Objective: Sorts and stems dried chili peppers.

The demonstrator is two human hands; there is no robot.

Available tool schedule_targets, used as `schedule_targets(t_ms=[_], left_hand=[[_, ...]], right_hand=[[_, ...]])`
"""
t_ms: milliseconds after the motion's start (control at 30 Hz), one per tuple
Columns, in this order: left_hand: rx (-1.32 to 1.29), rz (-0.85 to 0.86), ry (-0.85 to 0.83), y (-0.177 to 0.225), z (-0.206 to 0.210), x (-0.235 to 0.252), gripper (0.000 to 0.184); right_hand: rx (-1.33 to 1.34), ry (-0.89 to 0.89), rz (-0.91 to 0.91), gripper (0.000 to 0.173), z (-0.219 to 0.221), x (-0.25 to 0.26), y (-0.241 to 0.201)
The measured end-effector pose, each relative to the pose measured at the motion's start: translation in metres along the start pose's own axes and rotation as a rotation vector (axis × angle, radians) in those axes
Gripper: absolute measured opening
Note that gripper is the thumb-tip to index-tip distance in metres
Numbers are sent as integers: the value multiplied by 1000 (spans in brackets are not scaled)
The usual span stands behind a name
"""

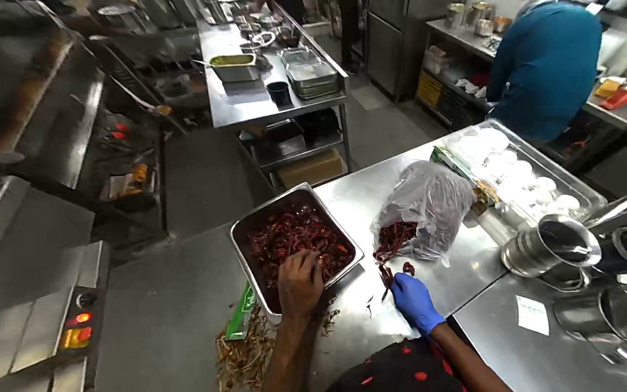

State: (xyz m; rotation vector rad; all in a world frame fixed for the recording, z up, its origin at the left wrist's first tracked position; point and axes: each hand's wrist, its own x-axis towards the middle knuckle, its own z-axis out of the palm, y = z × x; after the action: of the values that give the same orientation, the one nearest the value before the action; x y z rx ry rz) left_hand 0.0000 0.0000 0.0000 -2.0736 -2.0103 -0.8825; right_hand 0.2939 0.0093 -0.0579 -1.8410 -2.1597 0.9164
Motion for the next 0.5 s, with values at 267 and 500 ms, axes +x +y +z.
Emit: schedule_targets(t_ms=[267,500], left_hand=[[-693,-227,-300,79,-5,-19,23],[-1084,-553,-428,119,25,-39,19]], right_hand=[[663,-49,-71,29,-18,-14,-2],[660,28,-121,23,-32,-25,-23]])
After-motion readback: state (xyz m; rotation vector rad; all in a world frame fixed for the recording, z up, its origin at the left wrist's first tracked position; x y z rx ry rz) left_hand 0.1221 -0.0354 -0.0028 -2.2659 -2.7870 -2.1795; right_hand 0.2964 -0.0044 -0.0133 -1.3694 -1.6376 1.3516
